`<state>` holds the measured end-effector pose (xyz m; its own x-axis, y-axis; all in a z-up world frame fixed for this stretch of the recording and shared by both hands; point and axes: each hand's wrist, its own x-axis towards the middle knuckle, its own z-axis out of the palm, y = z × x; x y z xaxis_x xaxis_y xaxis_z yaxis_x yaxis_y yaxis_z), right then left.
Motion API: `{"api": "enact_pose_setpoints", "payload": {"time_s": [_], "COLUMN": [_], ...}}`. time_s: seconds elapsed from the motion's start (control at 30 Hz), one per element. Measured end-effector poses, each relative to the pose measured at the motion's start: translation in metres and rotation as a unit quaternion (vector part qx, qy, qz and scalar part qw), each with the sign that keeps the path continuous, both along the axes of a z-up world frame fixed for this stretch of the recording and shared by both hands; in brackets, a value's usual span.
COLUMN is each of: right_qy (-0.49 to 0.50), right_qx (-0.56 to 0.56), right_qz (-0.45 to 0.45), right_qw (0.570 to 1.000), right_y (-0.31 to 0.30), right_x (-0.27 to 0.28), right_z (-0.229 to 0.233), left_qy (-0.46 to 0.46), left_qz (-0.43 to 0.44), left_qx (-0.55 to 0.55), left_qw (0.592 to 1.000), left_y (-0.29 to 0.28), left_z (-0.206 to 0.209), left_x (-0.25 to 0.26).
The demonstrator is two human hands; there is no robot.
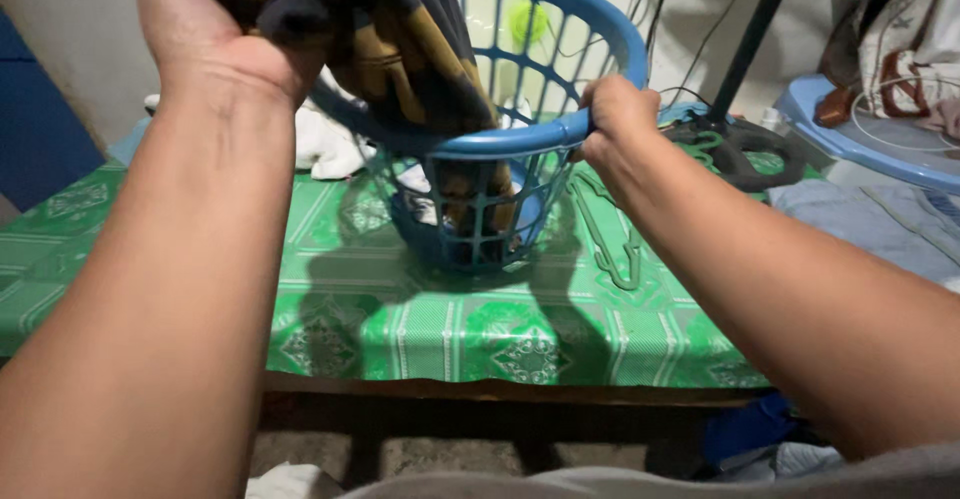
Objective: The person takes clothes from a laundry basket, places them on green hangers, and hangs them on a metal clothing rack. The person handles a red tank top, a striped t-shirt, and a patterned cloth, placing each on a hanger and adding them to the rack.
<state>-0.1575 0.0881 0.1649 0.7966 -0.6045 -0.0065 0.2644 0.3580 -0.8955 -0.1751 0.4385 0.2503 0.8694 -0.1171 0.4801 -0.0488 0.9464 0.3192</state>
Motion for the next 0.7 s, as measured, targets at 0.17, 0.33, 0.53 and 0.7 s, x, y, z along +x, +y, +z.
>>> {"api": "enact_pose_setpoints", "payload": {"time_s": [0.17, 0.33, 0.53, 0.7], "right_qy": [0.004, 0.039, 0.082, 0.01], "right_qx": [0.016, -0.008, -0.297, -0.423], "right_qz": [0.023, 0.022, -0.066, -0.067], "right_qw": [1.0, 0.999, 0.949, 0.904], "right_y": [0.007, 0.02, 0.023, 0.016], "right_x": [0.003, 0.001, 0.002, 0.011], "right_z": [0.012, 0.017, 0.014, 0.006], "left_qy": [-0.002, 0.084, 0.203, 0.28], "left_qz": [0.024, 0.066, 0.084, 0.313], "left_qx": [-0.035, 0.042, 0.241, 0.472], "left_qw": [0.999, 0.993, 0.945, 0.775], "left_y": [0.024, 0.036, 0.031, -0.01], "left_z": [-0.033, -0.09, -0.127, -0.108], "left_x": [-0.013, -0.026, -0.014, -0.004]}}
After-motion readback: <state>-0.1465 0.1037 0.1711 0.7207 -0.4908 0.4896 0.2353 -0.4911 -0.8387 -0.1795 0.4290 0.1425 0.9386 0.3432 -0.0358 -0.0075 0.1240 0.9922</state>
